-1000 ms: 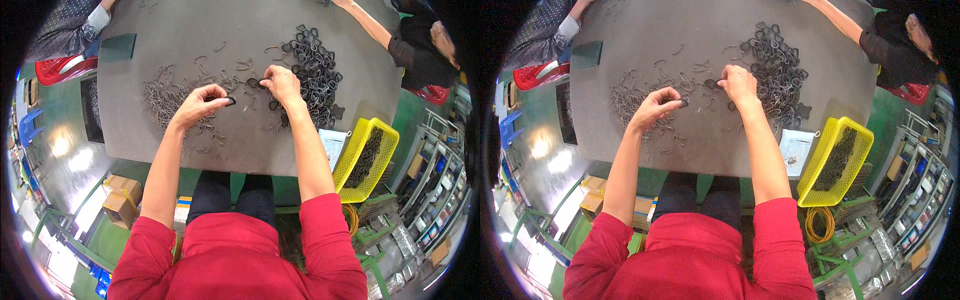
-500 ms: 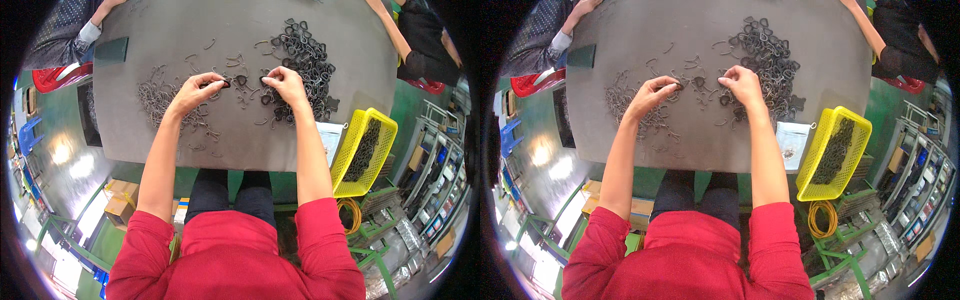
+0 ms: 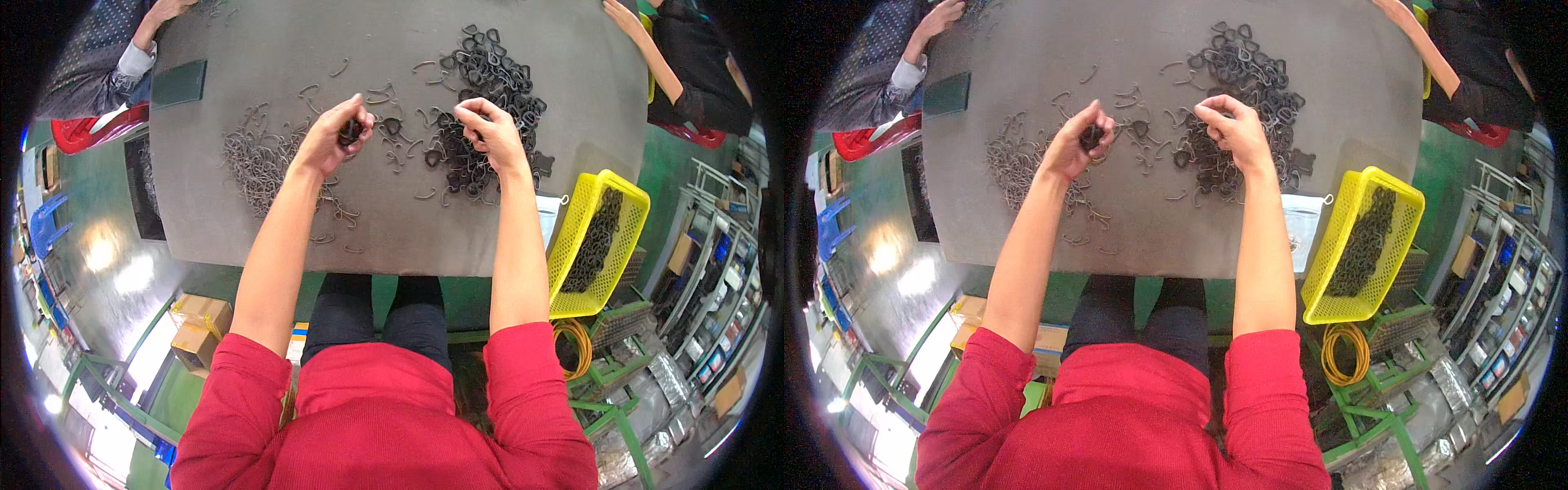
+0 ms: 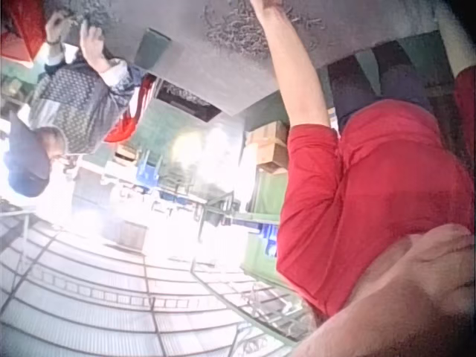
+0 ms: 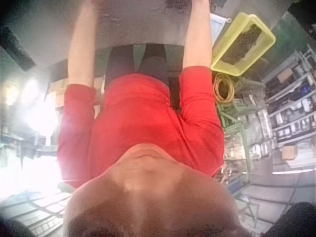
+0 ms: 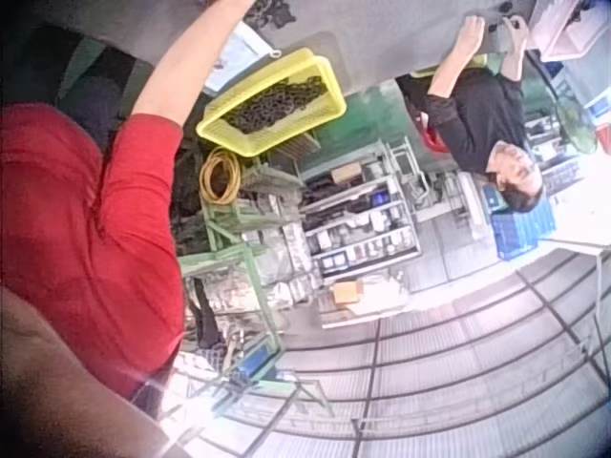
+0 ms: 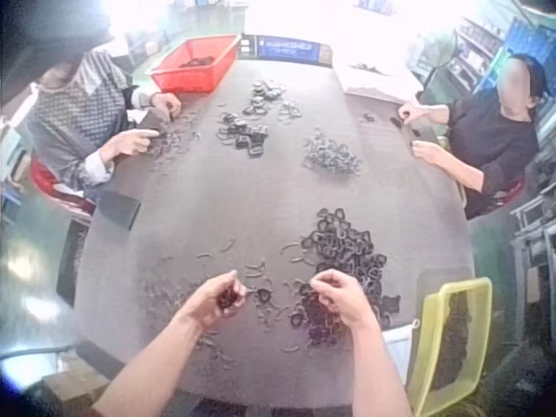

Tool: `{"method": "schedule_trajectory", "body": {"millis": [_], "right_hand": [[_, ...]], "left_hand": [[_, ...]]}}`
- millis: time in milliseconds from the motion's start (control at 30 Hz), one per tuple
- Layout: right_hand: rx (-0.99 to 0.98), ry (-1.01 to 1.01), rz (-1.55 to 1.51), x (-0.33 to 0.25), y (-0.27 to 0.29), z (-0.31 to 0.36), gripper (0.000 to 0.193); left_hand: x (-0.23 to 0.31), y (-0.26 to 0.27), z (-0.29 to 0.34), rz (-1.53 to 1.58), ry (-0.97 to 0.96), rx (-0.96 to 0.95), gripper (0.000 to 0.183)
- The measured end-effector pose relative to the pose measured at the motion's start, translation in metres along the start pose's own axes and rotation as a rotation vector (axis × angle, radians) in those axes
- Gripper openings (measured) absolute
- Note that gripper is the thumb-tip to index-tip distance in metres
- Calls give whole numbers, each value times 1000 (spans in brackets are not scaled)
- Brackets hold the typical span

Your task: The person picks up small metal rings and clips from a pile on a table and places them into a yellow basket.

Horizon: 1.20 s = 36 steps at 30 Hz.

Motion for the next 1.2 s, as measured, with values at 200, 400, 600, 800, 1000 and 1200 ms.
{"method": "schedule_trajectory", "body": {"millis": [200,400,600,800,1000,1200], "right_hand": [[331,160,1241,-19,-23,-16,20],[84,39,646,-9,-23,-22,28],[6,-136,241,11,-14,-4,21],[12,-189,-9,20,-4,13,18],[77,-196,-209,42,11,37,14],[102,-185,-268,55,18,54,15]], "left_hand": [[0,-22,-8,-1689,-343,313,24],[4,-18,-3,-1425,-204,164,19],[-20,-18,19,-269,100,-249,20],[-40,-20,-5,-436,100,-77,23],[-66,-71,10,-1610,-511,204,28],[-59,-62,12,-1359,-317,171,17]]}}
Point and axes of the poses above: each hand's wrist, its own z-axis away from the middle knuckle, its own y-axis out of the back of the hand, x = y × z, the point moved 9 cm from there along -z, towards the middle knuckle, and after that the axes turned 2 degrees about -y, right-handed, at the moved point
